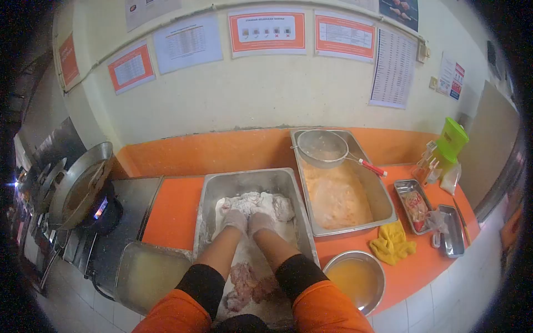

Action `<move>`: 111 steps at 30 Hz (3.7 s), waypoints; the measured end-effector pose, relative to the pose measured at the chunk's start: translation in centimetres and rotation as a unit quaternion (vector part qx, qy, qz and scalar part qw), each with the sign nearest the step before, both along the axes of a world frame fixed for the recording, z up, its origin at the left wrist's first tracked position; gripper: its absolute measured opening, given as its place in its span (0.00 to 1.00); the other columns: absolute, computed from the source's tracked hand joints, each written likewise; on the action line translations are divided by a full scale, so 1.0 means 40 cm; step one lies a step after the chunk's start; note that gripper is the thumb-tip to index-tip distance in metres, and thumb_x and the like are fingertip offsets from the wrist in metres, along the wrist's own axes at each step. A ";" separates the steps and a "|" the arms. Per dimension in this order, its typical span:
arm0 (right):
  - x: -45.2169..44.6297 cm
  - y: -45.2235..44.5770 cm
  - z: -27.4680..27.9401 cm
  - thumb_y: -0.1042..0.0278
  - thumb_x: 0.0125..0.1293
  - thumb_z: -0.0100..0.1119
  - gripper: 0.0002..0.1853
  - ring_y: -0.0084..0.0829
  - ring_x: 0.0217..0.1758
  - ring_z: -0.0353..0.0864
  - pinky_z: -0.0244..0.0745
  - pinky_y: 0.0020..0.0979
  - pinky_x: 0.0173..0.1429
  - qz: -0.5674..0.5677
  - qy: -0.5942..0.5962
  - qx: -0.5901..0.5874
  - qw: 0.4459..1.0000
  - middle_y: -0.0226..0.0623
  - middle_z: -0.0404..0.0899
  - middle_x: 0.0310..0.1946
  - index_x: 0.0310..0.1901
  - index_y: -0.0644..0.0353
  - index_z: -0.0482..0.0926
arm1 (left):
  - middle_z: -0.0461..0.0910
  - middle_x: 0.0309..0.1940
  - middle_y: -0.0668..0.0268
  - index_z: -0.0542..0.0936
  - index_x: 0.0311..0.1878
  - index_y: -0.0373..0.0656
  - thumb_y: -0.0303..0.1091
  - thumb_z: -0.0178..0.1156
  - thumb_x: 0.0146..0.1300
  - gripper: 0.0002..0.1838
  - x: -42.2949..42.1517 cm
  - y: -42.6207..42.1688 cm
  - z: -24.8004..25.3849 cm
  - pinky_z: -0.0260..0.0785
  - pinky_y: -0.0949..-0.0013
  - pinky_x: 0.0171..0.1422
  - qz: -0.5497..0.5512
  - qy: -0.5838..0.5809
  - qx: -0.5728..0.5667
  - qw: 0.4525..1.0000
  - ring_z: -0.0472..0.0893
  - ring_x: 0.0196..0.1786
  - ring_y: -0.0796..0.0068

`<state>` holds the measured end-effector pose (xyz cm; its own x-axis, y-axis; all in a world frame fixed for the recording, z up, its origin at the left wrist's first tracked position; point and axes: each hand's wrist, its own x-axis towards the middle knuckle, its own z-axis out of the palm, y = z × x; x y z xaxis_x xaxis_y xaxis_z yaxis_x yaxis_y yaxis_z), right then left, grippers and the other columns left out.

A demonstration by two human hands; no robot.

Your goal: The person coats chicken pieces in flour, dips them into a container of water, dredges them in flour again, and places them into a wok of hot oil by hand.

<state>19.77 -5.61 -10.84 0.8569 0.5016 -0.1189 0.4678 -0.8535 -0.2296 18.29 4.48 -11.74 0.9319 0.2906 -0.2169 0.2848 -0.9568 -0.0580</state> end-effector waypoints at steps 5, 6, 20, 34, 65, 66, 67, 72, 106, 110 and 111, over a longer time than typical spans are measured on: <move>0.036 -0.008 0.039 0.60 0.56 0.48 0.16 0.40 0.51 0.72 0.68 0.35 0.52 -0.035 0.070 0.027 0.997 0.44 0.73 0.47 0.44 0.54 0.76 | 0.76 0.43 0.59 0.80 0.38 0.47 0.38 0.48 0.52 0.15 0.037 0.086 -0.018 0.67 0.62 0.50 0.003 -0.133 -0.025 0.991 0.76 0.47 0.66; 0.059 -0.018 0.042 0.60 0.54 0.49 0.15 0.40 0.49 0.73 0.69 0.35 0.50 -0.006 0.058 -0.001 0.998 0.44 0.74 0.45 0.42 0.54 0.77 | 0.76 0.43 0.59 0.80 0.38 0.46 0.39 0.49 0.52 0.15 0.023 0.082 0.055 0.67 0.63 0.49 -0.031 -0.065 -0.014 0.997 0.76 0.46 0.65; -0.056 -0.137 0.415 0.61 0.47 0.55 0.10 0.32 0.29 0.77 0.70 0.31 0.32 0.251 0.055 -0.161 0.953 0.37 0.78 0.23 0.23 0.58 0.79 | 0.76 0.21 0.61 0.78 0.26 0.38 0.40 0.57 0.43 0.13 -0.415 0.111 0.631 0.66 0.66 0.27 0.023 0.099 -0.157 0.982 0.76 0.25 0.69; -0.587 0.236 0.579 0.52 0.55 0.45 0.20 0.42 0.37 0.76 0.68 0.37 0.43 0.461 0.060 -0.038 0.885 0.47 0.77 0.30 0.28 0.62 0.78 | 0.78 0.24 0.57 0.79 0.29 0.36 0.42 0.57 0.44 0.17 -0.902 0.307 0.594 0.68 0.66 0.30 0.193 0.048 -0.112 0.974 0.78 0.26 0.63; -0.628 0.324 0.409 0.58 0.52 0.47 0.16 0.41 0.33 0.77 0.71 0.35 0.40 0.495 0.038 -0.056 0.866 0.47 0.77 0.28 0.28 0.62 0.79 | 0.77 0.39 0.56 0.79 0.39 0.44 0.56 0.59 0.42 0.27 -0.966 0.343 0.448 0.68 0.62 0.47 0.136 0.186 -0.061 0.971 0.77 0.43 0.59; -0.612 0.322 0.402 0.57 0.53 0.47 0.16 0.41 0.33 0.77 0.71 0.35 0.40 0.521 -0.007 -0.034 0.853 0.46 0.77 0.28 0.29 0.61 0.79 | 0.78 0.38 0.55 0.80 0.37 0.44 0.54 0.60 0.42 0.25 -0.967 0.330 0.489 0.68 0.62 0.46 0.133 0.173 -0.049 0.975 0.77 0.41 0.59; -0.605 0.317 0.411 0.57 0.53 0.47 0.16 0.41 0.34 0.77 0.71 0.35 0.40 0.546 -0.035 -0.044 0.836 0.46 0.77 0.28 0.30 0.61 0.79 | 0.78 0.36 0.55 0.80 0.36 0.44 0.52 0.60 0.41 0.23 -0.970 0.321 0.524 0.69 0.61 0.44 0.130 0.161 -0.038 0.978 0.78 0.40 0.59; -0.599 0.278 0.460 0.59 0.55 0.46 0.16 0.44 0.37 0.76 0.71 0.36 0.44 0.473 0.057 0.004 0.879 0.47 0.77 0.32 0.30 0.62 0.79 | 0.79 0.29 0.55 0.81 0.31 0.44 0.42 0.59 0.39 0.15 -0.968 0.335 0.566 0.70 0.60 0.37 0.158 0.115 -0.003 0.981 0.79 0.34 0.59; -0.114 -0.174 0.204 0.67 0.52 0.49 0.11 0.43 0.40 0.78 0.72 0.37 0.43 0.128 -0.049 -0.061 0.989 0.49 0.78 0.32 0.29 0.62 0.79 | 0.78 0.37 0.55 0.80 0.36 0.40 0.36 0.52 0.50 0.13 -0.298 -0.013 0.348 0.68 0.58 0.45 -0.108 0.049 -0.024 0.993 0.78 0.41 0.59; 0.085 -0.095 0.080 0.61 0.53 0.51 0.14 0.41 0.41 0.77 0.72 0.36 0.45 -0.027 -0.060 0.047 0.997 0.48 0.78 0.34 0.31 0.62 0.79 | 0.77 0.39 0.54 0.79 0.38 0.37 0.27 0.49 0.50 0.13 -0.192 0.042 0.281 0.66 0.60 0.50 -0.068 -0.051 -0.026 0.996 0.77 0.44 0.59; 0.109 -0.084 0.072 0.57 0.52 0.53 0.16 0.41 0.41 0.77 0.71 0.35 0.45 -0.053 -0.059 0.074 0.994 0.47 0.78 0.34 0.31 0.63 0.79 | 0.76 0.41 0.55 0.77 0.41 0.37 0.27 0.48 0.50 0.15 -0.132 0.065 0.203 0.63 0.60 0.53 -0.105 -0.065 0.012 0.992 0.75 0.46 0.59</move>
<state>24.11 -8.96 -7.97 0.9093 0.4127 0.0528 0.4083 -0.8605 -0.3047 13.00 7.06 -3.63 0.9921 0.0906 -0.0866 0.0858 -0.9946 -0.0584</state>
